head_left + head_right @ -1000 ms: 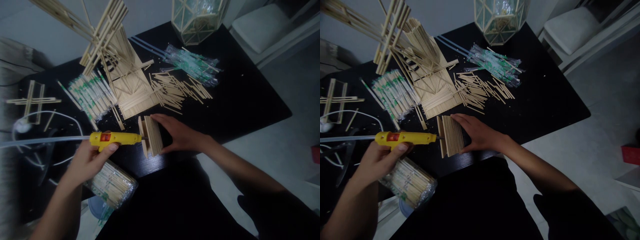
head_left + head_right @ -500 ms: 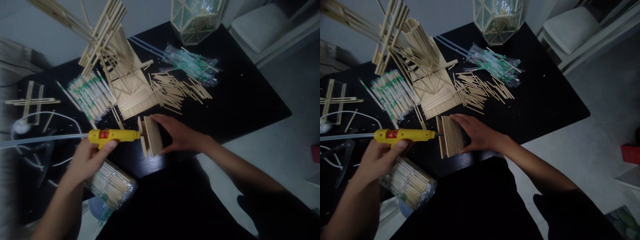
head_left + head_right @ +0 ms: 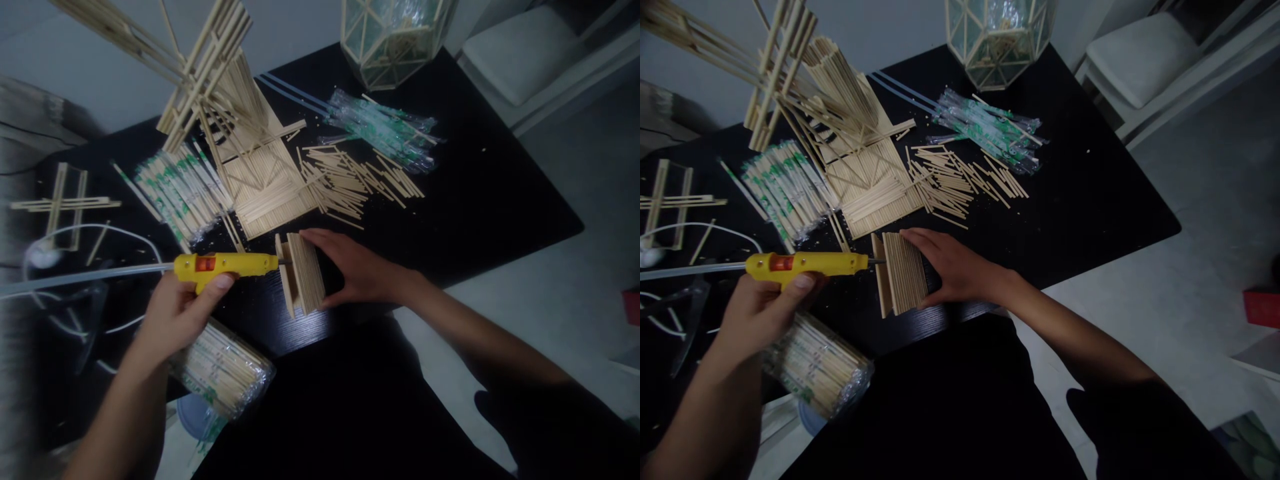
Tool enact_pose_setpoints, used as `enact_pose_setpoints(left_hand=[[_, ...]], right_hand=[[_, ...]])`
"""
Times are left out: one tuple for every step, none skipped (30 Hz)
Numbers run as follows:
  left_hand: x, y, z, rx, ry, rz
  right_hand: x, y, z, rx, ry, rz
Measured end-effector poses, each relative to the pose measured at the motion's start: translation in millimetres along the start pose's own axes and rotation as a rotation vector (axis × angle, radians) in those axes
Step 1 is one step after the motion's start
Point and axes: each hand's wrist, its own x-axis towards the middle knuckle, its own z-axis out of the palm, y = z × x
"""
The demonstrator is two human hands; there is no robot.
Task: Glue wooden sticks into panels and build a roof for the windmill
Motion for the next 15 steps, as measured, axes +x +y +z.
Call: enact_pose_setpoints(left_hand=[[0.4,0.1,-0.1,0.003,0.005,-0.001],[0.5,-0.2,-0.1,0.008,0.007,-0.008],[0.4,-0.9,0.1,0.01,0.009,-0.016],[0.0,-1.9,0.5,0.012,0.009,-0.026],[-0.4,-3.2,1.0,0.01,0.008,-0.036],[-0.9,-4.7,1.4,0.003,0.01,-0.045],[-1.3,-6.0,1.9,-0.009,0.009,-0.051],[-1.5,-7.2,2.2,-0.021,0.005,-0.056],[-1.4,-8.0,2.3,-0.03,0.006,-0.06],[-1.2,-8.5,2.3,-0.033,0.006,-0.064],[-0.9,-8.8,2.2,-0.033,0.007,-0.07],[-0.5,-8.8,1.9,-0.03,0.009,-0.08],[0.0,-8.7,1.6,-0.027,0.012,-0.091],[0.4,-8.5,1.3,-0.024,0.014,-0.102],[0.9,-8.4,1.1,-0.022,0.014,-0.112]], right_hand=[[0.0,-0.1,-0.1,-0.001,0.001,-0.003],[0.1,0.1,-0.1,-0.003,0.0,-0.005],[0.0,0.5,0.1,-0.006,0.001,-0.008],[0.0,1.1,0.4,-0.009,0.002,-0.01],[-0.1,1.6,0.8,-0.013,0.003,-0.012],[-0.2,2.1,1.1,-0.016,0.004,-0.012],[-0.2,2.4,1.3,-0.018,0.006,-0.009],[-0.2,2.5,1.4,-0.018,0.007,-0.007],[-0.2,2.4,1.4,-0.014,0.007,-0.006],[-0.2,2.1,1.3,-0.009,0.007,-0.006],[-0.2,1.7,1.0,-0.004,0.006,-0.005],[-0.1,1.3,0.8,-0.001,0.004,-0.005],[-0.1,0.8,0.5,-0.001,0.002,-0.004],[-0.2,0.4,0.2,-0.004,0.0,-0.001],[-0.3,0.2,0.0,-0.01,-0.002,0.003]])
